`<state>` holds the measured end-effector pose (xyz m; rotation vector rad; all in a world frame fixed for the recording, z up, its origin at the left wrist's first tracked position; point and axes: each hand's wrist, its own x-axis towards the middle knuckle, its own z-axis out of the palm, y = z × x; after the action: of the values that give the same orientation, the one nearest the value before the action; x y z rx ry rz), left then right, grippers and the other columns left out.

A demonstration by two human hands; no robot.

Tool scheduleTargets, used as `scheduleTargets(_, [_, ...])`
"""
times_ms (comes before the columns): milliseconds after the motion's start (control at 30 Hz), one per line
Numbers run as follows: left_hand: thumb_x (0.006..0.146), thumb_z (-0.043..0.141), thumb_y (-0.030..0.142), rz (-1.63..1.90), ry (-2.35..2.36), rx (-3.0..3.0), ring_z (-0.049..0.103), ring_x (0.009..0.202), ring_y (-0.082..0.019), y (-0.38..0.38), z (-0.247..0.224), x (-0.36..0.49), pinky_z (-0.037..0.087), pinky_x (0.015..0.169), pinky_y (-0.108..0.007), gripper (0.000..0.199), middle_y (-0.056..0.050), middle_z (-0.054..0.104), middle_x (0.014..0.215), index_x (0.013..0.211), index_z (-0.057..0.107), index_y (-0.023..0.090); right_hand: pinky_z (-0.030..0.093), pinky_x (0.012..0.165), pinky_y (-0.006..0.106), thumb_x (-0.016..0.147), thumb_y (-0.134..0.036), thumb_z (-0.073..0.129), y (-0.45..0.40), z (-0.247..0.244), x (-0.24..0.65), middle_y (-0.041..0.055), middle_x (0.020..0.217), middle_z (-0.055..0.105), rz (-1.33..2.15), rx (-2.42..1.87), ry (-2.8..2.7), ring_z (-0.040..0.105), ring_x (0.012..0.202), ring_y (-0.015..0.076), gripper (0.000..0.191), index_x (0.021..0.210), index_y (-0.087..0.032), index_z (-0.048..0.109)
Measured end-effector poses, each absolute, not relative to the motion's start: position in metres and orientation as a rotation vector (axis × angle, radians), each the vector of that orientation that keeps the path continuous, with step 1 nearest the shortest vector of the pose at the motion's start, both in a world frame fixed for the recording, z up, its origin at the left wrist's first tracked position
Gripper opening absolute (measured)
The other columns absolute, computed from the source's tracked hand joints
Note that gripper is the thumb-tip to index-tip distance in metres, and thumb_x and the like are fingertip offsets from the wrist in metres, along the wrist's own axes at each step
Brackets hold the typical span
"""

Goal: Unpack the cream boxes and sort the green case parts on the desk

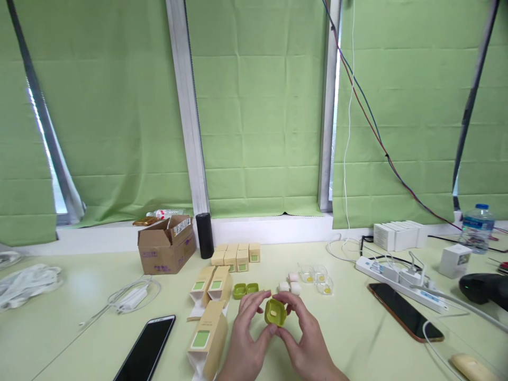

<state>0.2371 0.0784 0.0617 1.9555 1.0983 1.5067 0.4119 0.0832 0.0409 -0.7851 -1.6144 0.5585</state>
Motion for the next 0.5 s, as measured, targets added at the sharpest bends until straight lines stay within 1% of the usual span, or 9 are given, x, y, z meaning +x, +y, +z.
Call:
scheduleTargets(67, [0.088,0.077,0.035,1.504,1.097,1.939,0.066,0.113,-0.03,0.08,0.0613,0.2378,0.059,0.097,-0.046,0.04,-0.013,0.071,0.125,0.127,0.073,0.029,0.062,0.093,0.039,0.088,-0.014,0.067,0.0817,0.0446,0.413,0.0101,0.126,0.073,0.512,-0.789,-1.619,0.071,0.11,0.0286,0.048,0.133,-0.029,0.062])
scheduleTargets(100, [0.086,0.079,0.033,1.503,1.113,1.921,0.066,0.112,-0.03,0.0806,0.0613,0.2382,0.059,0.097,-0.046,0.039,-0.012,0.071,0.123,0.125,0.074,0.029,0.062,0.094,0.04,0.088,-0.016,0.068,0.0811,0.046,0.4139,0.0104,0.126,0.073,0.483,-0.787,-1.618,0.071,0.11,0.0291,0.044,0.13,-0.029,0.063])
scheduleTargets(233, [0.077,0.086,0.024,1.499,1.234,1.86,0.066,0.11,-0.03,0.0799,0.0639,0.2397,0.058,0.098,-0.048,0.04,-0.009,0.071,0.118,0.115,0.077,0.03,0.058,0.104,0.046,0.092,-0.018,0.066,0.0799,0.0498,0.4182,0.0122,0.132,0.069,0.37,-0.761,-1.642,0.066,0.124,0.0327,0.032,0.122,-0.028,0.069])
scheduleTargets(300, [0.074,0.087,0.018,1.493,1.272,1.89,0.064,0.115,-0.032,0.0784,0.065,0.2401,0.056,0.102,-0.05,0.042,-0.009,0.072,0.118,0.112,0.078,0.03,0.058,0.104,0.047,0.096,-0.017,0.061,0.0797,0.0507,0.4192,0.0131,0.131,0.068,0.331,-0.737,-1.66,0.066,0.124,0.0324,0.034,0.126,-0.029,0.07])
scheduleTargets(367, [0.072,0.087,0.014,1.49,1.269,1.972,0.063,0.118,-0.033,0.0771,0.0645,0.2399,0.056,0.102,-0.051,0.043,-0.008,0.073,0.117,0.11,0.077,0.03,0.061,0.099,0.045,0.099,-0.015,0.054,0.0797,0.051,0.4192,0.0139,0.127,0.067,0.307,-0.704,-1.682,0.068,0.119,0.0308,0.039,0.13,-0.031,0.069])
scheduleTargets(500, [0.079,0.082,0.015,1.523,1.173,2.211,0.063,0.112,-0.031,0.0762,0.0597,0.238,0.059,0.096,-0.048,0.041,-0.008,0.075,0.115,0.116,0.073,0.028,0.065,0.085,0.042,0.099,-0.011,0.05,0.0798,0.05,0.4181,0.014,0.12,0.065,0.246,-0.672,-1.763,0.071,0.106,0.0284,0.043,0.13,-0.033,0.071])
